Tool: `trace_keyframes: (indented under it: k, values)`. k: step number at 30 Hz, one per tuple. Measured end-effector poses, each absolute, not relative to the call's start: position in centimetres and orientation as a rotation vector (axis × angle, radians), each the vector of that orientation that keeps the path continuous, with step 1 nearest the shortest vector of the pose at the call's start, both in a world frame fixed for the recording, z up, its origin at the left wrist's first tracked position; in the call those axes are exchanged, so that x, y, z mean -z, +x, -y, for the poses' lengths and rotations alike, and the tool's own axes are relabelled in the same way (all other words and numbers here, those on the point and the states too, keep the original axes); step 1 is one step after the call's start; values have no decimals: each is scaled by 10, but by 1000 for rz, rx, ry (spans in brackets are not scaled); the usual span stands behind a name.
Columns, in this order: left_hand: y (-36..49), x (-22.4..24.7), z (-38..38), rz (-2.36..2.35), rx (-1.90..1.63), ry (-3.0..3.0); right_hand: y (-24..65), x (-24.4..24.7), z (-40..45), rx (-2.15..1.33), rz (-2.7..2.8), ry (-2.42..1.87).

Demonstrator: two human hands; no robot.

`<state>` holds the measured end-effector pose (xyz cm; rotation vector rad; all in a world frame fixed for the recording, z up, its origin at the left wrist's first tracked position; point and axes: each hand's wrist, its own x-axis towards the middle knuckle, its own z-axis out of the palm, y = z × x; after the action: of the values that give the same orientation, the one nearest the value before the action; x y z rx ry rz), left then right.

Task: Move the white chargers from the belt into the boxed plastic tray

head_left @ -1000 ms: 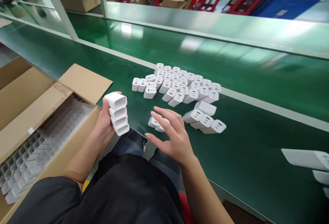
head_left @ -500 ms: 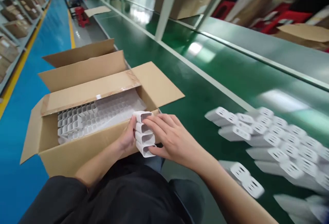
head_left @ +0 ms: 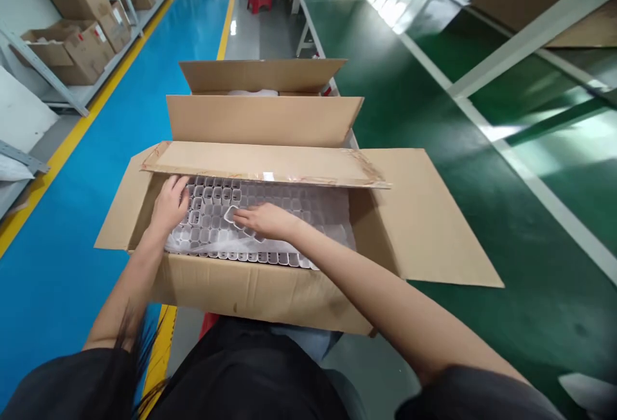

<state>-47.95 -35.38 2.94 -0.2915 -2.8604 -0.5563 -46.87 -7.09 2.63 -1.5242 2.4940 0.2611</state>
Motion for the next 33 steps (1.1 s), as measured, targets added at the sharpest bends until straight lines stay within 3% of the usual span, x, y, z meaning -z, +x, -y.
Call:
trace_keyframes:
  k: [7,18,25,33]
  values:
    - [-475,-25,354,2673,764,-295,-530,17,139,-173,-2435,-1673]
    - [-470,-30,351,2846,780,-255,-505,1,92,4,-2680,-1195]
    - [-472,-24,338,3430,168,-775,-462,-7,21,-50,-2675,-798]
    - [-473,1,326,3636,-80,-1154,-458,-9,68,-15,-2682,-1044]
